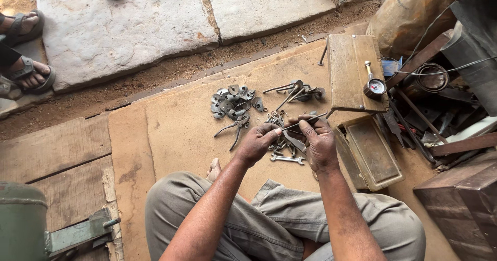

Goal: The person manipulates small metal mechanical components and fasteners by hand, using pliers and a wrench to assemble or disassemble a small metal assembly on a piece of cardboard.

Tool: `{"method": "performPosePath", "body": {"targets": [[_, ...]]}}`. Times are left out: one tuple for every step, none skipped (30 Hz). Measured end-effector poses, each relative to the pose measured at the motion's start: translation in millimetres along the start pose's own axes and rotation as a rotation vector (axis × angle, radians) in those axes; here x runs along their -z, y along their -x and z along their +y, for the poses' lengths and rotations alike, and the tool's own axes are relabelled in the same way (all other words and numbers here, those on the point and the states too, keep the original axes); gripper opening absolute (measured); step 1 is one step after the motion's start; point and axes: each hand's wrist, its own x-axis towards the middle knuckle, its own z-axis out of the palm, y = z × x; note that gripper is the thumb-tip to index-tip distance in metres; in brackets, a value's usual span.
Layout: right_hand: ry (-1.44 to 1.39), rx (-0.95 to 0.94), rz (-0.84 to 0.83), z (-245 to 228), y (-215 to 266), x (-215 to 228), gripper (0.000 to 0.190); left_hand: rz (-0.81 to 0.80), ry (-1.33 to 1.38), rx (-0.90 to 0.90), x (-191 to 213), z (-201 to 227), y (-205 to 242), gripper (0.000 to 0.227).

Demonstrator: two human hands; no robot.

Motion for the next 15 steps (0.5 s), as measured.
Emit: {"method": "performPosePath", "body": {"targets": [[-0.014,-0.011,0.011,1.0,0.0,-0.4,0.012,0.010,0.002,0.002,0.1,-1.5,-0.3,0.024],[-0.077,-0.039,0.034,1.6,-1.7,0.0,0.010,0.020,0.003,0.002,-0.2,-1.8,-1.1,0.024],[-0.141,-0.067,0.057,2.0,-3.8,1.4,0.009,0.029,0.005,0.002,-0.1,-1.1,-1.2,0.023],[-0.204,-0.094,0.083,2.9,-5.0,3.4,0.008,0.026,-0.040,-0.002,0.0,-0.2,-0.4,0.024],[-0.230,-0.105,0.077,4.4,-5.7,5.3,0.007,0.023,-0.085,-0.007,0.0,0.6,0.7,0.025],[-0.254,-0.116,0.072,5.0,-6.2,8.2,0.006,0.019,-0.128,-0.011,-1.0,1.0,1.0,0.026],[-0.278,-0.126,0.067,5.8,-6.8,10.9,0.005,0.016,-0.118,-0.007,-2.0,1.0,0.3,0.027],[-0.267,-0.097,0.069,7.3,-7.6,13.2,0.005,0.013,-0.106,-0.002,-3.8,-0.2,-0.1,0.027],[-0.255,-0.067,0.070,9.2,-9.2,14.6,0.005,0.009,-0.094,0.003,-5.5,-1.9,-0.5,0.028],[-0.245,-0.038,0.070,10.6,-10.8,15.5,0.005,0.010,-0.094,0.003,-5.9,-3.2,-0.8,0.029],[-0.221,-0.011,0.078,11.4,-10.3,16.5,0.005,0.010,-0.094,0.003,-6.1,-4.3,-0.8,0.029],[-0.201,0.020,0.086,12.4,-9.4,15.7,0.005,0.008,-0.098,0.002,-5.2,-4.0,-1.8,0.030],[-0.181,0.051,0.093,12.3,-9.0,14.4,0.005,0.000,-0.093,-0.001,-4.5,-3.2,-3.0,0.031],[-0.161,0.055,0.104,11.6,-8.3,12.8,0.005,-0.006,-0.088,-0.002,-4.1,-2.5,-2.8,0.031],[-0.142,0.059,0.114,10.3,-7.2,11.1,0.004,-0.012,-0.082,-0.002,-3.7,-1.3,-2.3,0.031]]}}
